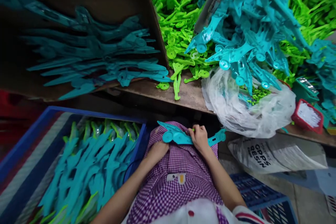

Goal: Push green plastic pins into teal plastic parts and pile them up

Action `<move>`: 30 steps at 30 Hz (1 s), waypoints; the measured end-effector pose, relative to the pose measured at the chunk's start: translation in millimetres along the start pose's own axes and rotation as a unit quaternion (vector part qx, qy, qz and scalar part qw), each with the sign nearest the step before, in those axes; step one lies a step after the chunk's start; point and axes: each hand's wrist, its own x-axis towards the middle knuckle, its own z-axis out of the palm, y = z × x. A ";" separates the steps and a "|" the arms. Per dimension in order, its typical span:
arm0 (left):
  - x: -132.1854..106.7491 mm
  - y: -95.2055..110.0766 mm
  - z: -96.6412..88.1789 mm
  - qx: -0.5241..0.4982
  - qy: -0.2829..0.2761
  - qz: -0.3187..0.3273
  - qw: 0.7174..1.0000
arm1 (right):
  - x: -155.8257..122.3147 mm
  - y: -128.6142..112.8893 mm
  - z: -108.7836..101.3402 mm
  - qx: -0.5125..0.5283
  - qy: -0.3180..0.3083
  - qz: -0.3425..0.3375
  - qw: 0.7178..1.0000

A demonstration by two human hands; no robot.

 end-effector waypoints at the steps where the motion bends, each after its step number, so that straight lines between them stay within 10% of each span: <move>1: -7.4 1.1 3.0 0.024 -0.010 0.014 1.000 | 1.0 2.5 1.8 0.002 -0.002 0.008 1.000; 8: -36.1 30.7 6.6 0.099 -0.024 0.031 0.994 | 12.8 -4.3 4.8 0.067 0.001 0.060 0.996; 17: -9.8 79.2 -6.0 0.110 0.292 0.201 0.929 | 37.4 -19.1 -9.3 0.176 0.019 0.134 0.975; 22: 37.3 72.2 7.9 -0.100 0.044 0.065 0.992 | 78.7 -26.9 -5.3 0.330 0.021 0.196 0.923; 30: 54.3 75.0 -3.5 -0.244 0.013 0.014 0.970 | 69.1 -27.9 -4.5 0.439 -0.041 0.172 0.881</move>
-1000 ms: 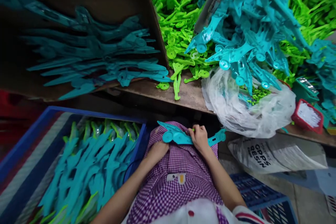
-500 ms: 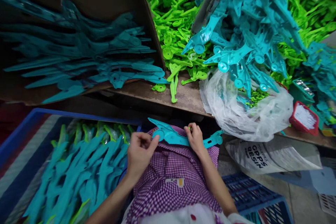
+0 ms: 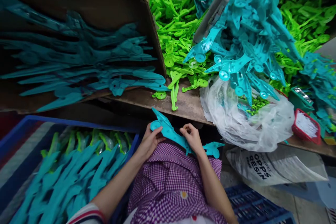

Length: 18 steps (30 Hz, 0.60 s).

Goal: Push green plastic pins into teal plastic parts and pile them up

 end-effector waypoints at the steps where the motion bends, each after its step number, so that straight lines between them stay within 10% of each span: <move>1: 0.3 1.1 -3.4 0.023 0.003 -0.005 1.000 | -4.3 -2.6 -1.1 -0.012 0.001 -0.011 1.000; 9: -13.1 3.4 -0.4 0.154 0.028 0.031 0.987 | -1.9 -60.5 17.2 -0.091 -0.037 -0.143 0.985; 18: -33.0 5.6 7.0 0.189 0.021 0.063 0.980 | 5.9 -55.3 36.5 -0.097 -0.054 -0.163 0.980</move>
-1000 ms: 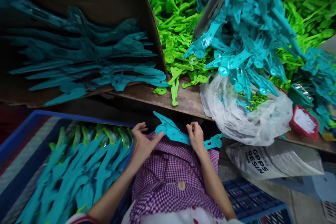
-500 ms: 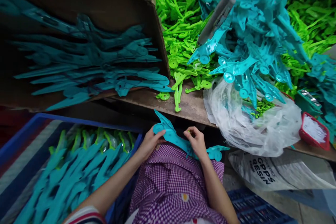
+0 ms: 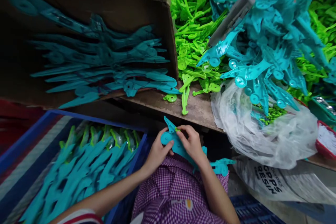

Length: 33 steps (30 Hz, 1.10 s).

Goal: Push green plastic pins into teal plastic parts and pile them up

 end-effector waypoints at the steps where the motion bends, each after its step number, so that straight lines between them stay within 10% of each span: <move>1: -1.3 -0.2 0.0 0.000 -0.003 0.000 1.000 | 0.0 -0.4 -0.1 0.000 -0.005 -0.004 1.000; 24: -26.8 -34.0 2.8 0.086 -0.001 0.012 0.996 | -16.0 18.3 -14.9 -0.192 -0.215 -0.187 0.939; 33: -35.6 -33.1 3.1 0.013 -0.029 -0.027 0.999 | -41.3 35.0 -6.3 -0.155 -0.138 -0.224 0.952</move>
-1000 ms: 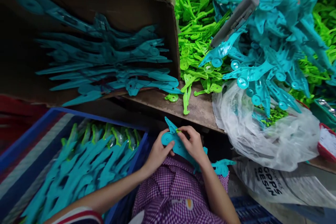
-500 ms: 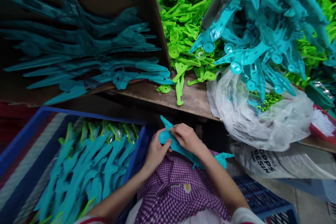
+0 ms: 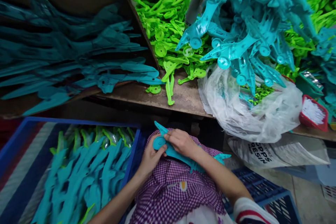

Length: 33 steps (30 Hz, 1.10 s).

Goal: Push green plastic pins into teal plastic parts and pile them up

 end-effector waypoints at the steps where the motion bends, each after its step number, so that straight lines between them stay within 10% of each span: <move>1: 1.2 5.3 0.0 -0.031 -0.014 -0.019 0.999 | -0.4 -0.4 -3.5 0.024 0.004 0.004 1.000; 7: 20.1 36.3 6.3 -0.105 -0.105 -0.146 0.978 | 7.0 0.0 -28.4 0.112 0.034 0.137 0.984; 20: 20.9 20.1 34.1 0.008 -0.022 0.021 0.999 | 1.3 -0.7 -41.7 0.011 -0.020 0.076 0.997; 27: 34.1 17.3 54.0 -0.159 -0.021 0.001 0.987 | 11.5 3.6 -42.8 0.031 0.053 0.118 0.991; 33: 28.1 -0.2 17.2 -0.148 0.001 -0.043 0.988 | -27.1 -22.1 -145.4 -0.132 0.218 0.159 0.954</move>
